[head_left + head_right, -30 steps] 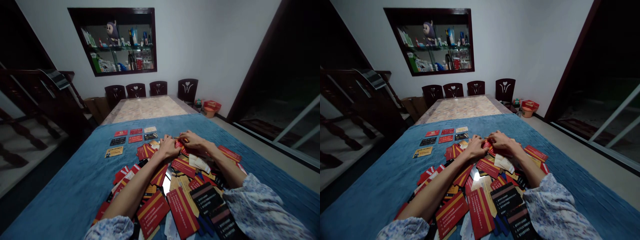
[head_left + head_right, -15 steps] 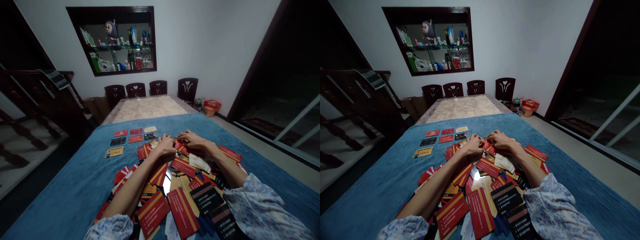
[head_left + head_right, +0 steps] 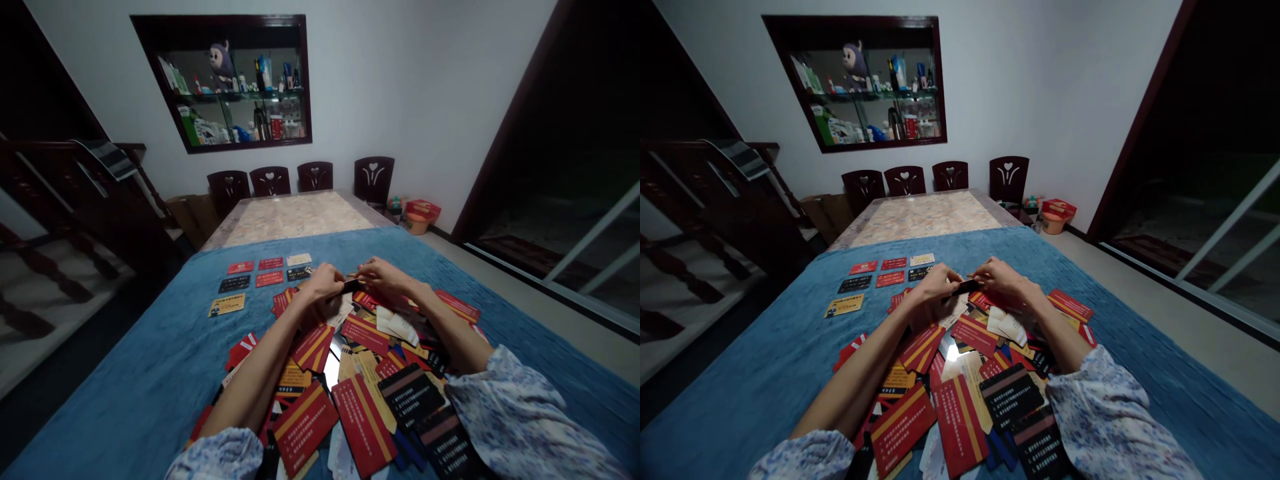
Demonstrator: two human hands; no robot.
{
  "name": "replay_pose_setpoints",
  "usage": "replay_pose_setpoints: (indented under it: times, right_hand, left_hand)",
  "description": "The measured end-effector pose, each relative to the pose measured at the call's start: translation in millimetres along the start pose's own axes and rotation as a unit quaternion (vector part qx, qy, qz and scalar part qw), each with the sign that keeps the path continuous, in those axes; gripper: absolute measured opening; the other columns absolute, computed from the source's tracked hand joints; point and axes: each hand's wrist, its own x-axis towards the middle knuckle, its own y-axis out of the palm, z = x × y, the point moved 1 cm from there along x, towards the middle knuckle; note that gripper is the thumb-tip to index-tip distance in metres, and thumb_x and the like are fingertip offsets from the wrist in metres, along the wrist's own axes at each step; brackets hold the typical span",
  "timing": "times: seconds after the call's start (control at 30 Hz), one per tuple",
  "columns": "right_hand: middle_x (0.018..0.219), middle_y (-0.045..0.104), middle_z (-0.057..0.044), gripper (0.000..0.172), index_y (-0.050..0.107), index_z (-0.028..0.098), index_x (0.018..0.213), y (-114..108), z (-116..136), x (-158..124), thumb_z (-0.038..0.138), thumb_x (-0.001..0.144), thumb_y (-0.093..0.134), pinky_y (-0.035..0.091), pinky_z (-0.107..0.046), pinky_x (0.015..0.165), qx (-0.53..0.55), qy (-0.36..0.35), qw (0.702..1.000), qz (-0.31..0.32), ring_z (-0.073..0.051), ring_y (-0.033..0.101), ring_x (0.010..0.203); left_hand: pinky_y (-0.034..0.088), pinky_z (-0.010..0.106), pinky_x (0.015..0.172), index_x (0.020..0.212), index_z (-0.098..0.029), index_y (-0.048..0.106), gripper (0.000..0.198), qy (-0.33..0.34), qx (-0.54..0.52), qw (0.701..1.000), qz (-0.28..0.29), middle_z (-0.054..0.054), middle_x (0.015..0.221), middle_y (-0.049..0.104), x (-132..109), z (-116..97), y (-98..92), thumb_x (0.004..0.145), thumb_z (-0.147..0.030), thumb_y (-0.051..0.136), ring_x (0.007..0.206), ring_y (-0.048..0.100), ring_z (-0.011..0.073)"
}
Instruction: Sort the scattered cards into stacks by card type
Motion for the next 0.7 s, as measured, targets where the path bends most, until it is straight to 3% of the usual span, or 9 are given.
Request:
replay_pose_setpoints:
  times: [0.1, 0.27, 0.57, 0.7]
  right_hand:
    - [0.084, 0.070, -0.008, 0.031, 0.077, 0.020, 0.096, 0, 2, 1, 0.025, 0.092, 0.047, 0.042, -0.028, 0.076, 0.003, -0.003, 1.000, -0.028, -0.022, 0.056, 0.088]
    - [0.086, 0.071, -0.008, 0.033, 0.075, 0.018, 0.102, 7, -1, 5, 0.014, 0.086, 0.047, 0.041, -0.027, 0.075, -0.008, 0.009, 0.999, -0.040, -0.021, 0.056, 0.086]
    - [0.094, 0.067, -0.009, 0.037, 0.068, 0.019, 0.117, 23, -10, 8, 0.016, 0.085, 0.050, 0.041, -0.024, 0.073, -0.005, 0.044, 0.995, -0.085, -0.018, 0.058, 0.080]
    - [0.093, 0.068, -0.008, 0.035, 0.066, 0.019, 0.117, 27, -16, 9, 0.019, 0.084, 0.054, 0.041, -0.024, 0.072, -0.005, 0.065, 0.994, -0.084, -0.018, 0.059, 0.083]
  left_hand:
    - [0.048, 0.021, 0.073, 0.100, -0.011, 0.079, 0.036, 0.002, -0.024, 0.999, -0.030, 0.006, 0.079, 0.076, 3, 8, -2.2, 0.077, -0.016, 0.052, 0.074, 0.065, 0.0156]
    - [0.050, 0.021, 0.081, 0.100, -0.014, 0.080, 0.037, 0.001, -0.029, 0.998, -0.059, 0.006, 0.087, 0.078, 6, 16, 1.6, 0.076, -0.014, 0.051, 0.080, 0.067, 0.0161]
    - [0.051, 0.025, 0.088, 0.110, -0.016, 0.076, 0.047, -0.003, -0.026, 0.996, -0.089, 0.008, 0.097, 0.078, 6, 19, 4.0, 0.073, -0.006, 0.050, 0.089, 0.070, 0.0175]
    - [0.052, 0.026, 0.087, 0.106, -0.017, 0.078, 0.044, -0.007, -0.018, 0.994, -0.106, 0.008, 0.096, 0.078, 5, 20, 4.7, 0.073, -0.007, 0.050, 0.088, 0.070, 0.0176]
